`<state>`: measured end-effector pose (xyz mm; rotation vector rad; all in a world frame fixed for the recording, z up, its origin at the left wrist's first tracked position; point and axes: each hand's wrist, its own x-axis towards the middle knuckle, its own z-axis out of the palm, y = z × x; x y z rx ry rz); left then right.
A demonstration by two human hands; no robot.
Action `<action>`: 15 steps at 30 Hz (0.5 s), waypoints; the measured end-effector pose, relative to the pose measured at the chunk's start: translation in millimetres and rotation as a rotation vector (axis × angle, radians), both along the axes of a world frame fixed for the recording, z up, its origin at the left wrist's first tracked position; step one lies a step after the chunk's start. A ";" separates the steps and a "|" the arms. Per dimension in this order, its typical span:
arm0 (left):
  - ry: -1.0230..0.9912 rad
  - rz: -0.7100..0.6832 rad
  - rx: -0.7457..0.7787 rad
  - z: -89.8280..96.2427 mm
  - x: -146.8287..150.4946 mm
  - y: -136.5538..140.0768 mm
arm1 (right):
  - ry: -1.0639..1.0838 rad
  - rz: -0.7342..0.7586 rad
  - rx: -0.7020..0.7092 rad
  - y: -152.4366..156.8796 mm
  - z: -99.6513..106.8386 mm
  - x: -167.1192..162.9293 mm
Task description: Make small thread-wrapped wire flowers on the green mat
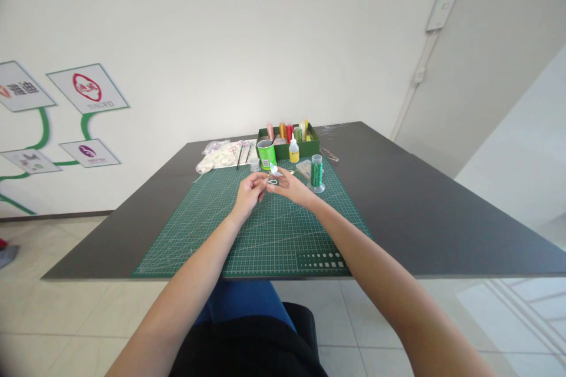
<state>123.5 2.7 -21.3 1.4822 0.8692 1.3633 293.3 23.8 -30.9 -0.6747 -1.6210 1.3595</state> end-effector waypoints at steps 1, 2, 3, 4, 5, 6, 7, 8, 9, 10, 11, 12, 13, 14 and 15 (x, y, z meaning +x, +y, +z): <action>0.000 -0.002 0.003 -0.6 0.3 0.2 | 0.018 0.035 -0.037 -1.0 -0.6 -1.6; 0.000 -0.003 0.005 -0.9 0.7 0.1 | 0.024 0.059 -0.063 -2.0 -1.0 -2.5; -0.001 -0.005 0.008 -1.1 1.1 -0.1 | 0.018 0.073 -0.076 -2.9 -1.1 -2.9; -0.002 -0.006 0.011 -1.0 1.6 -0.5 | 0.000 0.082 -0.080 -3.4 -1.1 -2.7; -0.002 -0.010 0.012 -0.7 2.1 -1.1 | -0.024 0.085 -0.078 -3.8 -1.1 -2.1; -0.001 -0.016 0.012 -0.3 2.5 -1.7 | -0.050 0.086 -0.070 -3.8 -1.1 -1.2; 0.001 -0.023 0.008 0.0 2.8 -2.3 | -0.075 0.084 -0.056 -3.8 -1.0 -0.1; 0.004 -0.028 0.004 0.3 3.0 -2.7 | -0.104 0.083 -0.037 -3.6 -1.0 1.0; 0.009 -0.030 -0.001 0.4 3.0 -2.8 | -0.136 0.081 -0.015 -3.5 -1.0 2.0; 0.014 -0.026 -0.005 0.2 2.9 -2.7 | -0.166 0.077 0.001 -3.5 -0.9 2.8; 0.018 -0.018 -0.008 -0.2 2.7 -2.3 | -0.189 0.071 0.007 -3.8 -0.7 3.3; 0.019 -0.008 -0.011 -0.9 2.4 -1.6 | -0.201 0.065 0.004 -4.3 -0.5 3.5; 0.016 0.002 -0.014 -1.8 2.2 -0.6 | -0.200 0.057 -0.007 -5.0 -0.3 3.5; 0.012 0.012 -0.018 -2.9 1.9 0.5 | -0.189 0.052 -0.021 -5.9 0.1 3.3; 0.008 0.020 -0.023 -4.0 1.8 1.7 | -0.173 0.048 -0.035 -6.9 0.5 3.0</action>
